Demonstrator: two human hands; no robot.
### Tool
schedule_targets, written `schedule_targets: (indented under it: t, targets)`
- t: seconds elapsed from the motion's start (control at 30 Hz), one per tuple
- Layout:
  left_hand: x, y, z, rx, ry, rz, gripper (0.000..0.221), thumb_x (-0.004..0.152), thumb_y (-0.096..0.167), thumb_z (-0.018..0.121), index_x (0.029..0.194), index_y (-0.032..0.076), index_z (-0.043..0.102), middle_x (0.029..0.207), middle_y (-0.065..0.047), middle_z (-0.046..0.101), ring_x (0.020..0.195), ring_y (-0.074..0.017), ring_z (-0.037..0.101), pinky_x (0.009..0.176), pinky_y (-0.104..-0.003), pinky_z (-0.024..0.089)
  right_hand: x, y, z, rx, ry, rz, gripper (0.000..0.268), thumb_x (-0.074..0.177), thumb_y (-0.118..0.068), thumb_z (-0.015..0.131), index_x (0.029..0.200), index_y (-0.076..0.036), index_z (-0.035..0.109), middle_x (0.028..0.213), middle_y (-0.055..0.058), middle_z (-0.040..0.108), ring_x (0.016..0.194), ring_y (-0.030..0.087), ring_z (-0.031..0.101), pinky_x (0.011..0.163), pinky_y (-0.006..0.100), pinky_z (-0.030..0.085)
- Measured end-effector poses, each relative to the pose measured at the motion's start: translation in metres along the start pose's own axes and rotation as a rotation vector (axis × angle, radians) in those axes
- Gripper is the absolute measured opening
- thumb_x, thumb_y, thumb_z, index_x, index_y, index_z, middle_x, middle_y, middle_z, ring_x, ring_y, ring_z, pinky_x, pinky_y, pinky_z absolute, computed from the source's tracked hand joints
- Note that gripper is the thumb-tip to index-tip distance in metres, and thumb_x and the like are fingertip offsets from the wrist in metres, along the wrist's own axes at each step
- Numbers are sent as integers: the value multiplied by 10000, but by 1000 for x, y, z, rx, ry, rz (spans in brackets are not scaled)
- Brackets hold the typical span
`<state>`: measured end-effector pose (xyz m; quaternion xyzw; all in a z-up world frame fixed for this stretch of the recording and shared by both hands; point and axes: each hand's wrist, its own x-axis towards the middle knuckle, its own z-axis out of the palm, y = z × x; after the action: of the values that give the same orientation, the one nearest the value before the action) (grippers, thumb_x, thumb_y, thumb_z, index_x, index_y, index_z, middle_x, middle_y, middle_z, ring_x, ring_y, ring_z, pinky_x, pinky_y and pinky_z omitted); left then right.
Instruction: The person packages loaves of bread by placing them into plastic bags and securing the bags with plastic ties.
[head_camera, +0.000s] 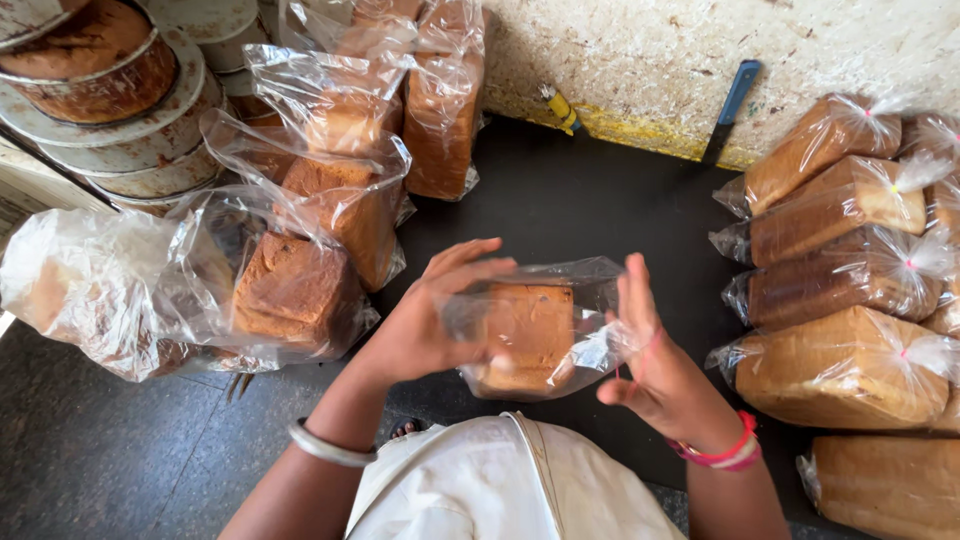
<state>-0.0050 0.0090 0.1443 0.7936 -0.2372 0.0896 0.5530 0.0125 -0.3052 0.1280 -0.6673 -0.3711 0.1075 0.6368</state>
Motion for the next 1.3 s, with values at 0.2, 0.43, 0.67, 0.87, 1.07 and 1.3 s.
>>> schedule_targets:
  t: [0.2, 0.43, 0.67, 0.87, 1.07, 1.3]
  targets:
    - [17, 1, 11, -19, 16, -6, 258, 766, 57, 835, 1010, 77, 753, 1247, -90, 735, 1260, -303, 640, 1066, -430, 495, 34, -2, 23, -455, 240, 45, 221, 898, -160, 788, 1047, -11, 721, 1673, 215, 459, 1270, 252, 690, 1108, 367, 508]
    - [10, 22, 6, 103, 138, -68, 279, 814, 75, 806, 1069, 79, 694, 981, -81, 715, 951, -270, 715, 835, -374, 575, 41, -10, 21, -552, 398, 11, 192, 874, -97, 806, 1018, -16, 708, 1115, 81, 649, 958, 160, 665, 848, 287, 549]
    - [13, 46, 3, 369, 143, -92, 329, 788, 136, 830, 1109, 141, 759, 888, -88, 701, 858, -285, 641, 787, -386, 554, 40, -32, -10, -575, 187, -27, 482, 806, -167, 838, 1228, -46, 640, 1225, 90, 500, 922, 126, 552, 788, 249, 504]
    - [17, 53, 8, 471, 60, -30, 543, 637, 258, 869, 1133, 101, 712, 937, -71, 718, 876, -296, 644, 744, -431, 533, 41, -30, 4, -596, 113, 221, 566, 717, -156, 901, 1234, -67, 689, 1029, 59, 550, 655, 117, 517, 572, 246, 464]
    - [19, 50, 14, 475, 45, -85, 183, 769, 147, 791, 921, 129, 690, 875, -69, 682, 855, -302, 688, 694, -435, 540, 47, -22, 19, -573, 227, 106, 249, 845, -70, 802, 1054, -7, 683, 1023, 58, 615, 716, 84, 620, 605, 235, 522]
    - [21, 44, 21, 314, 34, 10, 214, 812, 102, 749, 965, 88, 600, 869, -74, 683, 846, -322, 683, 697, -438, 531, 55, -35, 16, -450, 19, 126, 375, 873, -45, 779, 1177, 23, 570, 1025, 72, 710, 913, 144, 737, 755, 256, 593]
